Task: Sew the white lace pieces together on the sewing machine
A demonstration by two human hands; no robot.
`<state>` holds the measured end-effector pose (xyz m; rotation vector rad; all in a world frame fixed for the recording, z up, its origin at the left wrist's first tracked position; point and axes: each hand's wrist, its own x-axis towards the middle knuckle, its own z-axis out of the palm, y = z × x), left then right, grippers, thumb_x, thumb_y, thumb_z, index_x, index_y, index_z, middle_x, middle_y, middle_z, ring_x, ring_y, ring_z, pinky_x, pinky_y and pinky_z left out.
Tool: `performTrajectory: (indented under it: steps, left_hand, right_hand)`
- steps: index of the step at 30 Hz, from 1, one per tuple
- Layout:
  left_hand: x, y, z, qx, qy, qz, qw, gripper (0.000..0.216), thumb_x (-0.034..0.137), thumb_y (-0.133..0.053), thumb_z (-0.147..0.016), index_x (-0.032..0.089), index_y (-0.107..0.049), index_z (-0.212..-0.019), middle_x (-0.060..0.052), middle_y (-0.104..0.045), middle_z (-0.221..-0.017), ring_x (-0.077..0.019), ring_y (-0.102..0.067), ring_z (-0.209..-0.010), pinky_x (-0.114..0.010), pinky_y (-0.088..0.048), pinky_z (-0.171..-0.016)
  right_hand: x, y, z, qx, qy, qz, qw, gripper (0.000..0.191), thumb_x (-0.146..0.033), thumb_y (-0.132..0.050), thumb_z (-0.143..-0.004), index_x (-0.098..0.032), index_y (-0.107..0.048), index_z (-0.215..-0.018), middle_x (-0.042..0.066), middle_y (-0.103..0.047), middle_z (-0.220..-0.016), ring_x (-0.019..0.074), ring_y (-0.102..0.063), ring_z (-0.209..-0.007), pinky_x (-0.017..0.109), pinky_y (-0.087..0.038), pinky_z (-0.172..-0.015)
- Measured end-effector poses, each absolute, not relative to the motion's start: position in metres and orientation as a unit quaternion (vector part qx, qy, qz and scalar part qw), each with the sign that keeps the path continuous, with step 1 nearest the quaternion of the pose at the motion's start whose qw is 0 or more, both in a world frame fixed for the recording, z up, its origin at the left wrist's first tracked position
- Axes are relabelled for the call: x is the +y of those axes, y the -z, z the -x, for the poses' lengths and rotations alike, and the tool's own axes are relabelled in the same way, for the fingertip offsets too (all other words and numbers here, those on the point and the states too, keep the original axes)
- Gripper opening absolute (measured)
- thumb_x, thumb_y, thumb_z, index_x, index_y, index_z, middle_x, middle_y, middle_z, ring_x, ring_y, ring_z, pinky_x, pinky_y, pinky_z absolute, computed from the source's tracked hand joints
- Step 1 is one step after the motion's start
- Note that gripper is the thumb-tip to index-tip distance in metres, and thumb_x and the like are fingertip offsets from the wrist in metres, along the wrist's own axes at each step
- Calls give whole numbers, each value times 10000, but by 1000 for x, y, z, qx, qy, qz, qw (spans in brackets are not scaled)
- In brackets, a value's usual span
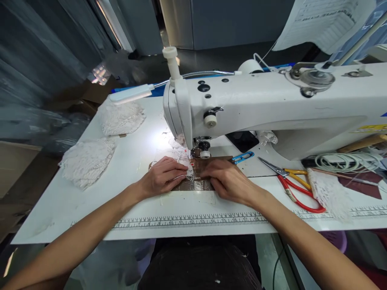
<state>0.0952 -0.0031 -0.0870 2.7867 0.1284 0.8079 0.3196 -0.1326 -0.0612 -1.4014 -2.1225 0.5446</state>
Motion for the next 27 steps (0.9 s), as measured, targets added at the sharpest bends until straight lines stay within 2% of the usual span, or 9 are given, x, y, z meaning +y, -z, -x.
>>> performTrajectory:
  steps: [2, 4, 10, 13, 18, 24, 27]
  left_hand:
    - [-3, 87, -95, 40, -273, -957, 91, 75, 218, -588, -904, 174, -643, -928, -44, -703, -969, -138, -630, -800, -354, -498, -796]
    - [-3, 88, -94, 36, -269, -960, 70, 75, 230, -598, -900, 180, -633, -944, -32, -696, -945, -129, -617, -777, -353, -488, -809]
    - [-5, 88, -93, 33, -261, -964, 32, 84, 184, -591, -893, 212, -615, -969, -17, -684, -972, -131, -619, -815, -394, -457, -909]
    - [-8, 87, -94, 23, -255, -966, 23, 109, 160, -586, -888, 211, -609, -982, -24, -689, -996, -147, -625, -865, -380, -468, -879]
    - [-8, 86, -94, 17, -248, -969, -7, 89, 163, -591, -884, 195, -604, -966, -23, -702, -970, -153, -620, -822, -343, -472, -789]
    - [-7, 85, -94, 22, -243, -969, -25, 98, 184, -592, -884, 216, -599, -977, -12, -698, -983, -146, -601, -787, -355, -463, -796]
    - [-7, 83, -94, 21, -252, -967, -34, 92, 195, -604, -884, 214, -596, -973, -16, -696, -1001, -142, -607, -780, -363, -465, -816]
  right_hand:
    - [-112, 70, -322, -798, -141, 533, 245, 410, -99, -411, -856, -208, -649, -1171, 103, -626, -1106, 213, -584, -935, 368, -489, -792]
    - [-98, 77, -320, -812, -113, 528, 219, 438, -109, -417, -858, -237, -626, -1220, 101, -602, -1152, 206, -579, -912, 347, -494, -747]
    - [-98, 85, -313, -811, -76, 542, 209, 408, -121, -443, -863, -256, -642, -1192, 96, -579, -1143, 187, -550, -845, 334, -487, -740]
    - [-100, 89, -313, -809, -77, 539, 220, 411, -130, -446, -869, -231, -616, -1230, 118, -567, -1139, 190, -540, -821, 348, -489, -729]
    - [-100, 93, -312, -802, -91, 543, 233, 407, -140, -427, -891, -223, -603, -1249, 126, -558, -1140, 203, -541, -845, 388, -492, -770]
    - [-106, 89, -312, -777, -141, 552, 268, 412, -124, -431, -890, -227, -622, -1239, 119, -573, -1091, 216, -560, -942, 401, -486, -838]
    - [-108, 84, -314, -789, -159, 530, 266, 387, -118, -458, -876, -261, -677, -1161, 101, -593, -1074, 210, -561, -950, 394, -480, -834]
